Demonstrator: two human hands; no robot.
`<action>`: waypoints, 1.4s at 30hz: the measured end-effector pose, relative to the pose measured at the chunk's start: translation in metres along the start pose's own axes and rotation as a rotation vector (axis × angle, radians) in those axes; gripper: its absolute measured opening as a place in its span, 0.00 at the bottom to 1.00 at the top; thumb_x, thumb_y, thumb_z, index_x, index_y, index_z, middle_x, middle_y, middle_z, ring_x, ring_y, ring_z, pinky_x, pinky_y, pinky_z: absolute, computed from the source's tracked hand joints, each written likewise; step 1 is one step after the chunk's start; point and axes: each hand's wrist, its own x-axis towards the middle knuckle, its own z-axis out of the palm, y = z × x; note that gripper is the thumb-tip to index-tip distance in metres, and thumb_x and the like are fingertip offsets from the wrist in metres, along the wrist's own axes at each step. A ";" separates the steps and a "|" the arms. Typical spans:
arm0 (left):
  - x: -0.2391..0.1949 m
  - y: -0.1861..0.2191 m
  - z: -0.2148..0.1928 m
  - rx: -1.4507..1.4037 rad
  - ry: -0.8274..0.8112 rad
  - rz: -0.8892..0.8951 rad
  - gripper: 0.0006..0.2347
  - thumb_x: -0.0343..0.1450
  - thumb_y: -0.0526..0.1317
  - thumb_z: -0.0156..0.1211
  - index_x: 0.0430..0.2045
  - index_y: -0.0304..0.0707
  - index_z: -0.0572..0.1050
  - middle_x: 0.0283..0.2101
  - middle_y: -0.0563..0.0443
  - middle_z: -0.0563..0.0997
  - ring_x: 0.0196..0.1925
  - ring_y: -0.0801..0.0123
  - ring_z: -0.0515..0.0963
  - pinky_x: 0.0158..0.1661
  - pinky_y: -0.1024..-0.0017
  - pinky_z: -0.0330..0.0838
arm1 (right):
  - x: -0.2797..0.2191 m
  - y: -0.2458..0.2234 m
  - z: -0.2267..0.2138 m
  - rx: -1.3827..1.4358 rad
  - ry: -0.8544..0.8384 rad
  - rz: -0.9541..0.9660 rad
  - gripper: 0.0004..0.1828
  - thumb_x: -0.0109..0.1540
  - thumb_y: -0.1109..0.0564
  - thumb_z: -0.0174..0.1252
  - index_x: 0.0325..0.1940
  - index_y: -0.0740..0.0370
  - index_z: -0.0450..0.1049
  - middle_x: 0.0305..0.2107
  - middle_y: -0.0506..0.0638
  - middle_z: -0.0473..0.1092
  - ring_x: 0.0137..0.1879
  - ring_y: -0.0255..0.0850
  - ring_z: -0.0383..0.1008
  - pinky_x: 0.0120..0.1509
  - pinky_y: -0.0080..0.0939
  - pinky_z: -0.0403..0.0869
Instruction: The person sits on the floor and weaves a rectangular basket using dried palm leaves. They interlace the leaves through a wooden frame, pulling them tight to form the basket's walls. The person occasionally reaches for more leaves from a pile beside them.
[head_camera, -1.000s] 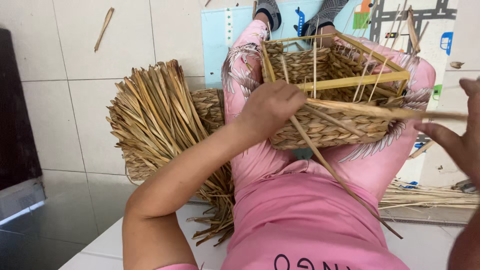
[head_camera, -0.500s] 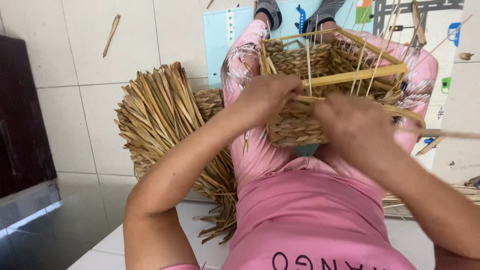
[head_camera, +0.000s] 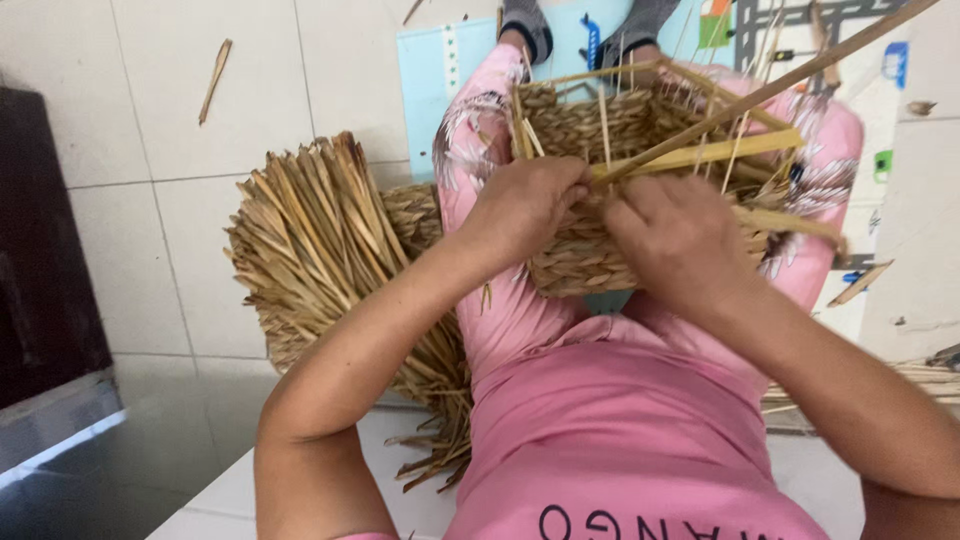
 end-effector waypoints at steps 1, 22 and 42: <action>0.000 -0.001 -0.002 -0.026 -0.013 0.014 0.05 0.72 0.37 0.59 0.38 0.38 0.79 0.34 0.40 0.82 0.40 0.45 0.82 0.39 0.53 0.73 | 0.002 0.003 0.000 -0.005 0.006 -0.016 0.10 0.60 0.60 0.61 0.45 0.60 0.78 0.34 0.49 0.69 0.43 0.43 0.72 0.46 0.46 0.67; -0.027 -0.009 0.020 0.150 0.267 0.260 0.03 0.73 0.34 0.63 0.35 0.38 0.74 0.30 0.44 0.80 0.30 0.53 0.82 0.28 0.60 0.73 | 0.015 0.011 0.041 0.981 -0.195 0.447 0.12 0.66 0.58 0.58 0.53 0.64 0.74 0.35 0.51 0.76 0.39 0.40 0.77 0.40 0.39 0.77; -0.017 0.011 0.035 0.240 0.364 0.141 0.03 0.70 0.34 0.61 0.28 0.35 0.75 0.26 0.42 0.78 0.31 0.49 0.79 0.34 0.56 0.72 | 0.006 0.014 0.027 -0.070 0.195 -0.001 0.10 0.59 0.58 0.65 0.42 0.58 0.73 0.46 0.50 0.72 0.57 0.48 0.71 0.60 0.52 0.63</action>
